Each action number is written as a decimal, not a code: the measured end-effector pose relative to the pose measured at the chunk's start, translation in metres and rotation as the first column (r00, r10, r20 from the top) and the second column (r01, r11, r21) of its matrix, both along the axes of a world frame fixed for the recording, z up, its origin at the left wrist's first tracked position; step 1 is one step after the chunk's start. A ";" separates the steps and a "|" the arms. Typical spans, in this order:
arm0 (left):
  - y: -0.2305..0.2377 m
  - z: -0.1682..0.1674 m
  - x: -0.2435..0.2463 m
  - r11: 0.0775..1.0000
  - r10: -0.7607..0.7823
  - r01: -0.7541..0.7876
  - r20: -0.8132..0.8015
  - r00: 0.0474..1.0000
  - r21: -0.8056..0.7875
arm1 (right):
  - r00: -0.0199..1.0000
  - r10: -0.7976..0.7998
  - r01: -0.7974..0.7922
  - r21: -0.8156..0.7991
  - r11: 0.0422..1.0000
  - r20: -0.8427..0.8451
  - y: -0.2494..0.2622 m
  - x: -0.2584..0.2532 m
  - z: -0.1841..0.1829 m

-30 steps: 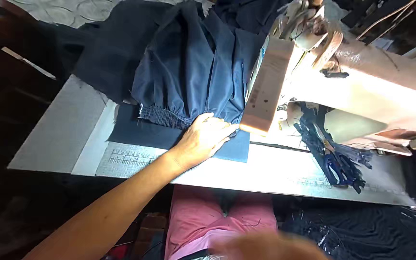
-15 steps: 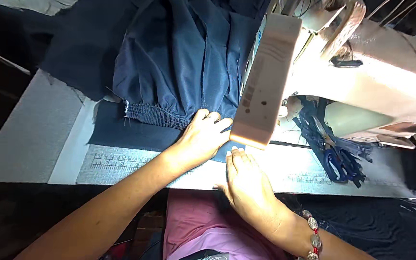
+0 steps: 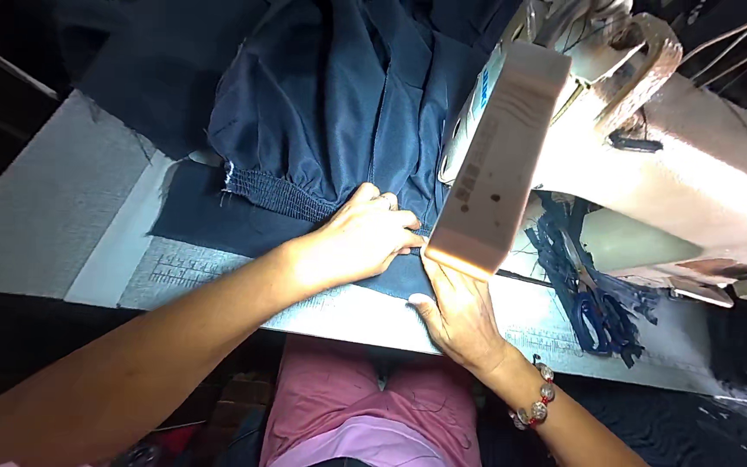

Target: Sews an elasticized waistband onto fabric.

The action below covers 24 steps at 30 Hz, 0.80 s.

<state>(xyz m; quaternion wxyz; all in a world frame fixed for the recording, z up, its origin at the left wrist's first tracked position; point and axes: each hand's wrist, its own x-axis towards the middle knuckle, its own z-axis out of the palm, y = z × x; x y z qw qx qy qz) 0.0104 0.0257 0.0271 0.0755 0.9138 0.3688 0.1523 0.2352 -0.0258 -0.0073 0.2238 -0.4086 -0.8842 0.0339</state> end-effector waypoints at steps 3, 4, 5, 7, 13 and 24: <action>0.014 0.005 0.012 0.977 -0.102 0.090 0.052 0.993 0.192 | 1.000 -0.019 0.019 0.030 0.999 0.002 0.001 -0.001 -0.004; 0.017 0.008 0.019 0.965 -0.125 0.118 0.017 0.992 0.236 | 1.000 -0.024 0.024 0.041 0.999 0.001 0.001 -0.001 -0.004; 0.021 0.008 0.024 0.958 -0.128 0.132 -0.031 0.991 0.254 | 1.000 -0.028 0.028 0.047 0.998 0.001 0.001 -0.001 -0.004; 0.034 0.000 0.025 0.961 -0.128 0.138 -0.056 0.990 0.240 | 1.000 -0.026 0.026 0.041 0.999 0.007 0.001 0.000 -0.005; 0.087 -0.051 -0.001 0.932 -0.213 0.182 0.067 0.975 0.314 | 1.000 -0.016 0.016 0.032 0.999 0.006 0.001 0.000 -0.007; 0.150 -0.034 0.009 0.983 0.092 -0.076 -0.086 0.992 0.167 | 1.000 -0.009 0.010 0.020 1.000 -0.018 0.004 -0.003 -0.005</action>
